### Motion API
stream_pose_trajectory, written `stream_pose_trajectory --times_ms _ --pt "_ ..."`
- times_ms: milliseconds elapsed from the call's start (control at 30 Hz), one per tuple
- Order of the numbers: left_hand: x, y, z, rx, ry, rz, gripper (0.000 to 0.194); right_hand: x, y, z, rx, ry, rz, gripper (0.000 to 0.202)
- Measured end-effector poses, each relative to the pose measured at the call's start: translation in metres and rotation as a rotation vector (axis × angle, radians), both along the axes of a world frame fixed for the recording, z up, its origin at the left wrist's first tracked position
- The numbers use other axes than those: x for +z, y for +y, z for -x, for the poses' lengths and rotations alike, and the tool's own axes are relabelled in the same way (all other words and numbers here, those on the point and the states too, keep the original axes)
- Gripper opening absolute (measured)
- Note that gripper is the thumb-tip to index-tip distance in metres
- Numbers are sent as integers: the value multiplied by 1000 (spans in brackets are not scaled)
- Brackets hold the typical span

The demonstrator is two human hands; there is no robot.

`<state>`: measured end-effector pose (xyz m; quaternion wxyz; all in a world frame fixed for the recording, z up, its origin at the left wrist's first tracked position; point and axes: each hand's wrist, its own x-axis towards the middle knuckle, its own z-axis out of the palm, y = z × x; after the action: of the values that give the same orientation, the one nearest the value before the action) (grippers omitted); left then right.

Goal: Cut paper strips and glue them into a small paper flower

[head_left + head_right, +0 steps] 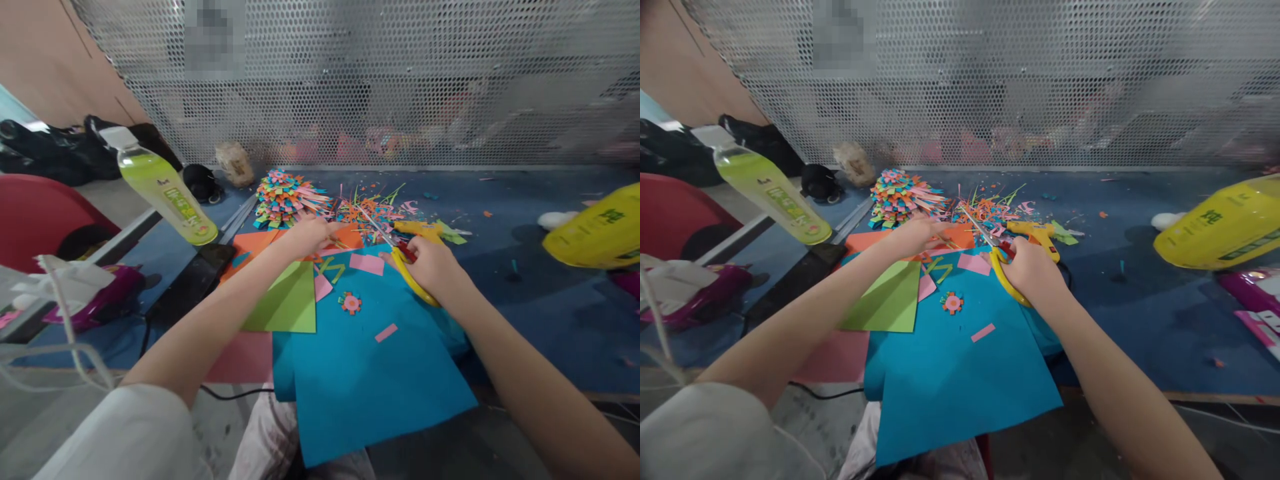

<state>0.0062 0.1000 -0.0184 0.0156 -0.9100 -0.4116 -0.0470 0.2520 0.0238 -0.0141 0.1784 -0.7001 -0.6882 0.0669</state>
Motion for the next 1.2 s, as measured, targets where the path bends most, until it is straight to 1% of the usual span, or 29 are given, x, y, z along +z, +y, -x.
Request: stream_pose_trajectory --times_ms 200,267,367,433,567,700,833,900,967,1100,1200 --pt "-4 -2 -1 -30 64 -66 36 1 -1 0 17 36 8 35" --pt "-3 -1 0 -31 13 -59 36 0 -1 -1 21 37 6 35" --pt "-1 5 5 -33 -129 -29 36 0 -1 -2 18 31 2 35" --pt "0 10 10 -27 -154 -60 36 0 -1 -2 18 28 3 35" --pt "-4 15 20 11 11 -140 38 0 0 -1 5 10 2 35" --pt "-7 11 25 -3 97 -129 42 -1 0 -1 -3 -10 10 37" --pt "-3 5 23 16 203 -104 47 0 0 0 2 -22 12 38" --pt "-3 5 21 28 272 -124 46 1 -1 1 -1 -27 17 38" --pt "-3 6 18 9 321 -156 46 1 -1 1 -8 -31 27 38" --pt "-7 8 13 -42 328 -149 48 1 0 1 -2 -25 24 39" --pt "-9 9 12 -24 285 -137 46 1 -1 0 7 -13 15 39"
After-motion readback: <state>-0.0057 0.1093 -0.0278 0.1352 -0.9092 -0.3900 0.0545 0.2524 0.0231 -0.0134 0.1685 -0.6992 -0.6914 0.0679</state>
